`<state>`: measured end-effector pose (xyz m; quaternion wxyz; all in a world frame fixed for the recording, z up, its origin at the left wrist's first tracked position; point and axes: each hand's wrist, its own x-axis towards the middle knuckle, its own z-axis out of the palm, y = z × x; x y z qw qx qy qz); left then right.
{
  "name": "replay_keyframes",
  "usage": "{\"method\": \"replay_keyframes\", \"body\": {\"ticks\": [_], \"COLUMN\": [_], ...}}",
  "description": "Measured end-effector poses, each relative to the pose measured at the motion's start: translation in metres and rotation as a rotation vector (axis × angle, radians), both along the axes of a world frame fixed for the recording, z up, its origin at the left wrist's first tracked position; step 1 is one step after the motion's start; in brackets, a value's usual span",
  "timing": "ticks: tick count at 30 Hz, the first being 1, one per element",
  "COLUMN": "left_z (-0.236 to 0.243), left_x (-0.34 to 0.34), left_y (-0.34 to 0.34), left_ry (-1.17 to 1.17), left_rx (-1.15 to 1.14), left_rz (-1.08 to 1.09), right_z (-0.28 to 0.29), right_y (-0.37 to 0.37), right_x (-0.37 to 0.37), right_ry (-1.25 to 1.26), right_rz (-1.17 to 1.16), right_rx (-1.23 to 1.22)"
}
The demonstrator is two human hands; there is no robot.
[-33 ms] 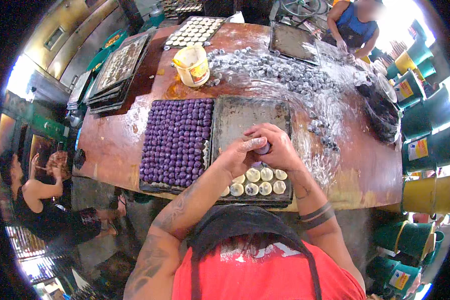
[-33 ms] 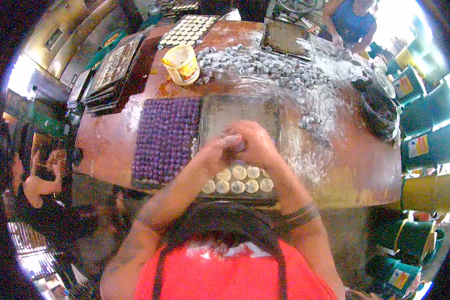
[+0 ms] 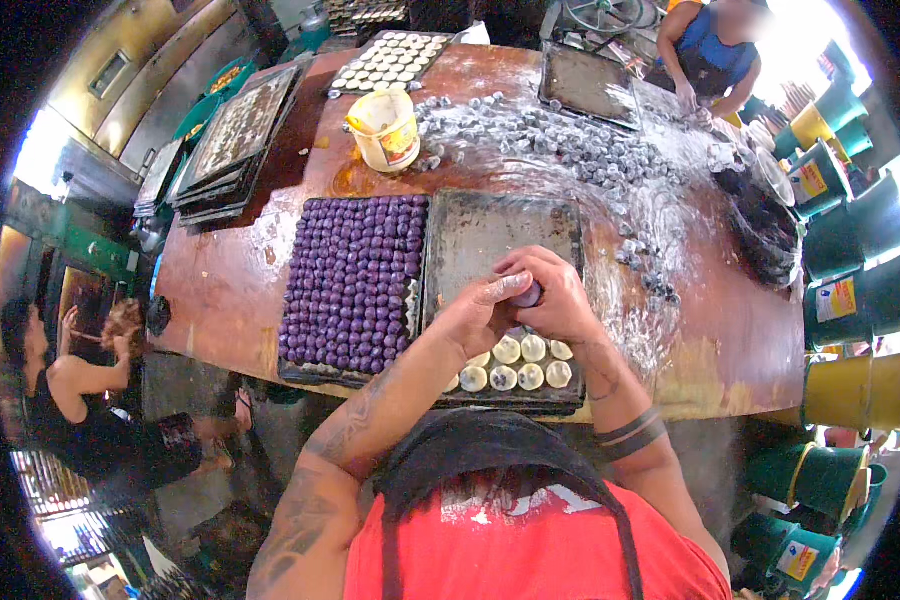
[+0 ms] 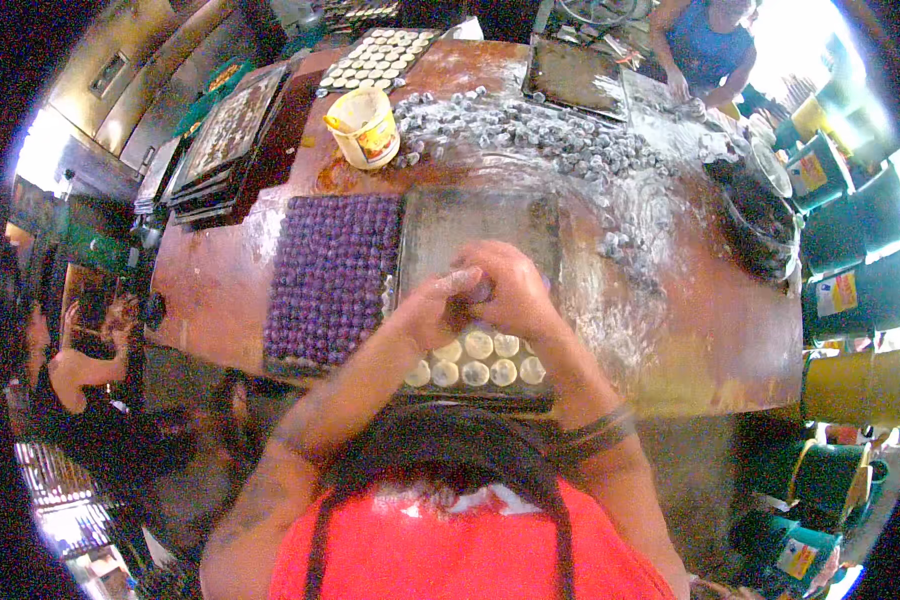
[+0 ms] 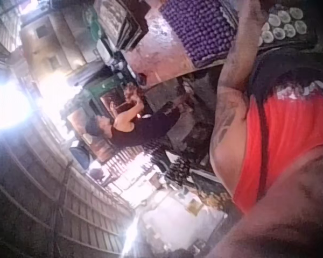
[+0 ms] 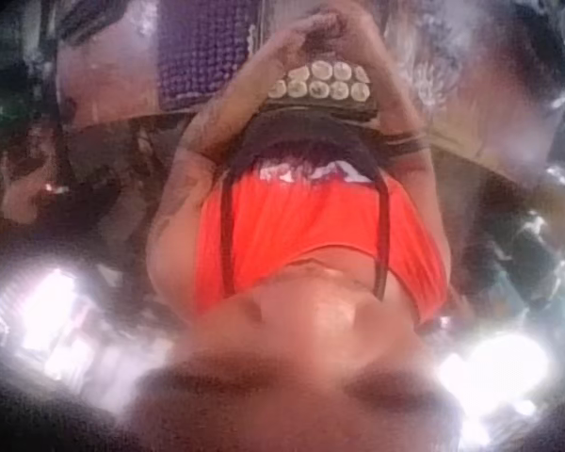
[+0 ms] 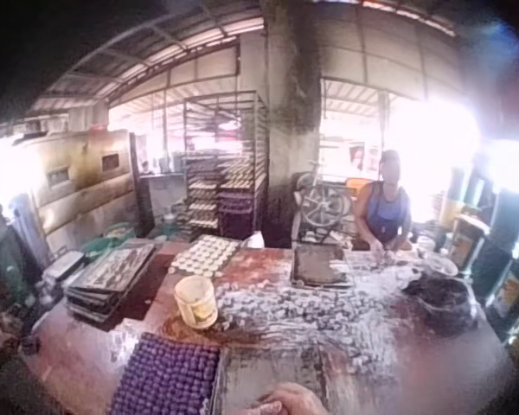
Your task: The person glazes pastries on trays with a brush and carries the trays to a rolling rack. The person then sets new trays on the table and wraps purple filling inside dough balls by hand.
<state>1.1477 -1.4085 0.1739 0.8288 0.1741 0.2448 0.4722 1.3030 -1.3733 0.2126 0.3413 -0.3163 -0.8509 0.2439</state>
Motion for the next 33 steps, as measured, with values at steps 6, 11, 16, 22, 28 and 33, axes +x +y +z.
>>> {"method": "replay_keyframes", "body": {"ticks": [6,11,16,22,28,33], "left_z": [-0.02,-0.05,-0.083,-0.107,-0.099,-0.126], "left_x": [-0.013,-0.008,-0.023,-0.085,-0.088,-0.125], "left_y": [0.008,0.005,0.021,0.023,0.011,0.046], "left_ry": [0.299,1.158,1.397,1.124,1.371,2.009], "left_rx": [-0.059,0.557,0.423,0.287,0.277,0.651], "left_rz": [0.212,0.374,0.165,0.411,0.127,0.374], "right_z": [-0.06,-0.083,-0.131,-0.144,-0.12,-0.172], "right_y": [-0.016,0.017,0.051,0.021,0.111,0.14], "right_x": [-0.024,-0.013,-0.002,-0.009,0.072,0.211], "right_ry": [0.43,0.377,-0.352,-0.86,-0.371,-0.582], "right_rz": [-0.298,-0.363,-0.449,-0.16,-0.622,-0.789], "right_rx": [-0.545,-0.79,-0.338,0.282,-0.111,0.188]}}
